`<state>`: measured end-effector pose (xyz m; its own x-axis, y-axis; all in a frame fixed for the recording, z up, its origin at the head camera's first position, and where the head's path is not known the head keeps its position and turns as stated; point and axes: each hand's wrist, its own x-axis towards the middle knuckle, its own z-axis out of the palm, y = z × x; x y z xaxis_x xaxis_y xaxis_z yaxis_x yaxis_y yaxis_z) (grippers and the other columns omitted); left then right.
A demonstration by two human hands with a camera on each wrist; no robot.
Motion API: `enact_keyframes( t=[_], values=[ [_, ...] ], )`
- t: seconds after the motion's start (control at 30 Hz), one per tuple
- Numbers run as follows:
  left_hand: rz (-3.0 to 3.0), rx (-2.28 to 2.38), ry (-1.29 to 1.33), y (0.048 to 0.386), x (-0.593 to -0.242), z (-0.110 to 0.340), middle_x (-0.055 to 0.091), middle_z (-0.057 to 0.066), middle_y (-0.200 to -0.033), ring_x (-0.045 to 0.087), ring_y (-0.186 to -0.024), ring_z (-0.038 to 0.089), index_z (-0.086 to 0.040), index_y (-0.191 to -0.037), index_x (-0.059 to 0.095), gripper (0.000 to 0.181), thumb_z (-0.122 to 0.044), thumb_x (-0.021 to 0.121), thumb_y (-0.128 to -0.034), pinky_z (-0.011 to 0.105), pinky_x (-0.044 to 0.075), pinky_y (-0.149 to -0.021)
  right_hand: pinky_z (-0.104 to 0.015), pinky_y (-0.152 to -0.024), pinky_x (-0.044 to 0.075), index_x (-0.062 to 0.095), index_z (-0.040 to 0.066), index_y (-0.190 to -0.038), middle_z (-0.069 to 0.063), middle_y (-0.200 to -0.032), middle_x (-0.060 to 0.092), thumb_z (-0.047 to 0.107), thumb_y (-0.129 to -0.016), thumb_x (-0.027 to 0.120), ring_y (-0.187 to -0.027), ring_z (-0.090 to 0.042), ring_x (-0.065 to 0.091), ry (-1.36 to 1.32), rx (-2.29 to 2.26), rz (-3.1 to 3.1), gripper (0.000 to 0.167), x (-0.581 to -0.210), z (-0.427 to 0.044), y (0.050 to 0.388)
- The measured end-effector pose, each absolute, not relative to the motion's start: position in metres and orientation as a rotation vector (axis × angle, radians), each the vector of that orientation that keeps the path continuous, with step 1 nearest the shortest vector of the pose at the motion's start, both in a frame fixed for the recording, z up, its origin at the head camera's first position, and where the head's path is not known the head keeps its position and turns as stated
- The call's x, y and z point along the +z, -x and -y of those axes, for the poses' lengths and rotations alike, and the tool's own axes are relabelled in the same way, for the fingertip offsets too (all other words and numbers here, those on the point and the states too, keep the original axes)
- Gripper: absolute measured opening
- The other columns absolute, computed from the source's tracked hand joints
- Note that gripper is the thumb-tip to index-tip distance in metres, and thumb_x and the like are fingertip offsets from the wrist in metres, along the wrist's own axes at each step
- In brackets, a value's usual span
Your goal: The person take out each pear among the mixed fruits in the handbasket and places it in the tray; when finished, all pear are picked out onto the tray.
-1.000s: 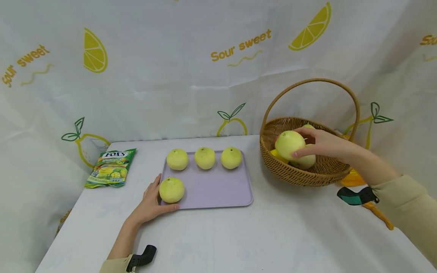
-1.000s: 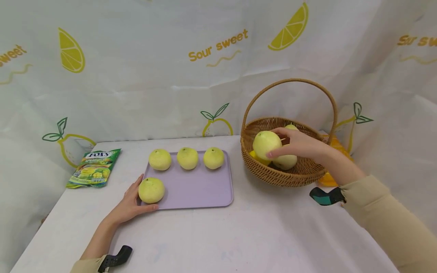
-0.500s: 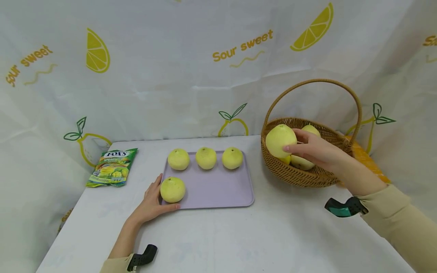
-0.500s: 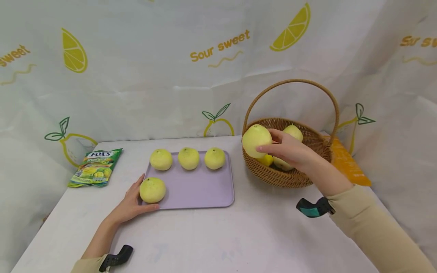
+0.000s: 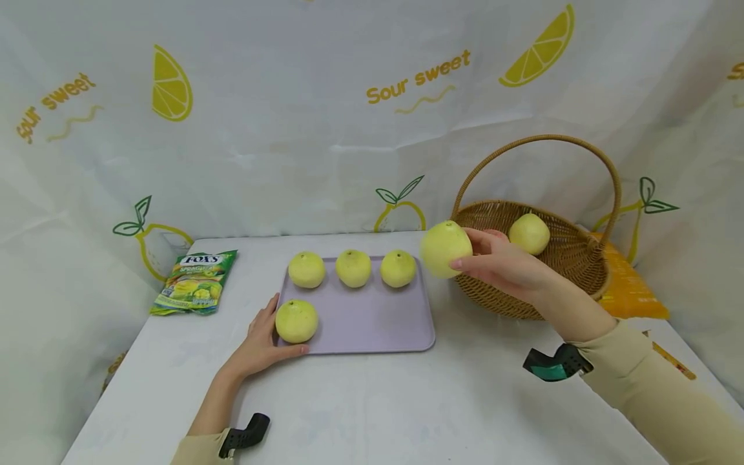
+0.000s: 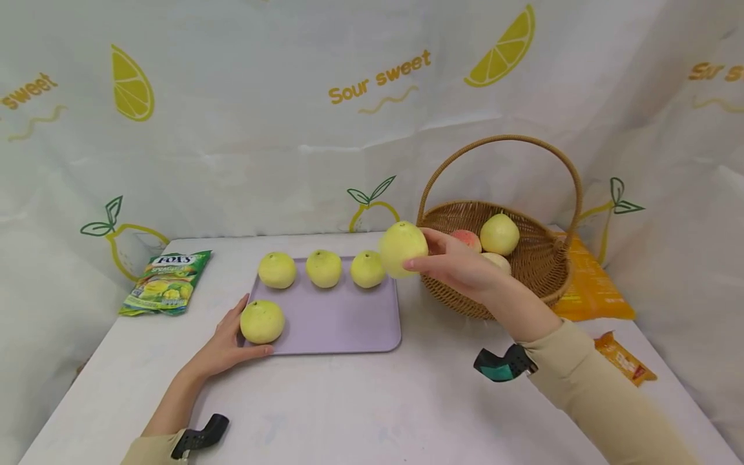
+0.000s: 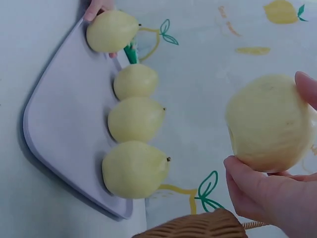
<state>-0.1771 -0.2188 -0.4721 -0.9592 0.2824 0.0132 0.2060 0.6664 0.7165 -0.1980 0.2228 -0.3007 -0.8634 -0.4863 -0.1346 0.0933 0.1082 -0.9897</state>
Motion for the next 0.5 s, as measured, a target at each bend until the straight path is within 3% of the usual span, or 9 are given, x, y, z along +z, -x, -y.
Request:
enact_keyframes(
  t=[0.23, 0.5],
  values=[
    [-2.775, 1.181, -0.409, 0.177, -0.471, 0.219, 0.004, 0.020, -0.161, -0.002, -0.143, 0.051, -0.005, -0.154, 0.025, 0.107, -0.047, 0.082, -0.0740, 0.069, 0.000, -0.109, -0.025, -0.101, 0.041, 0.014, 0.000, -0.154, -0.018, -0.145, 0.035, 0.006, -0.091, 0.063, -0.123, -0.021, 0.046, 0.402, -1.800, -1.885, 0.080, -0.316, -0.199, 0.198],
    [-2.766, 1.192, -0.403, 0.176, -0.471, 0.218, 0.005, 0.020, -0.161, -0.002, -0.144, 0.049, -0.005, -0.155, 0.023, 0.109, -0.047, 0.082, -0.0735, 0.068, 0.000, -0.109, -0.040, -0.111, 0.030, 0.017, -0.001, -0.153, -0.019, -0.149, 0.030, 0.008, -0.090, 0.068, -0.126, -0.028, 0.040, 0.365, -1.777, -1.859, 0.081, -0.344, -0.181, 0.201]
  ],
)
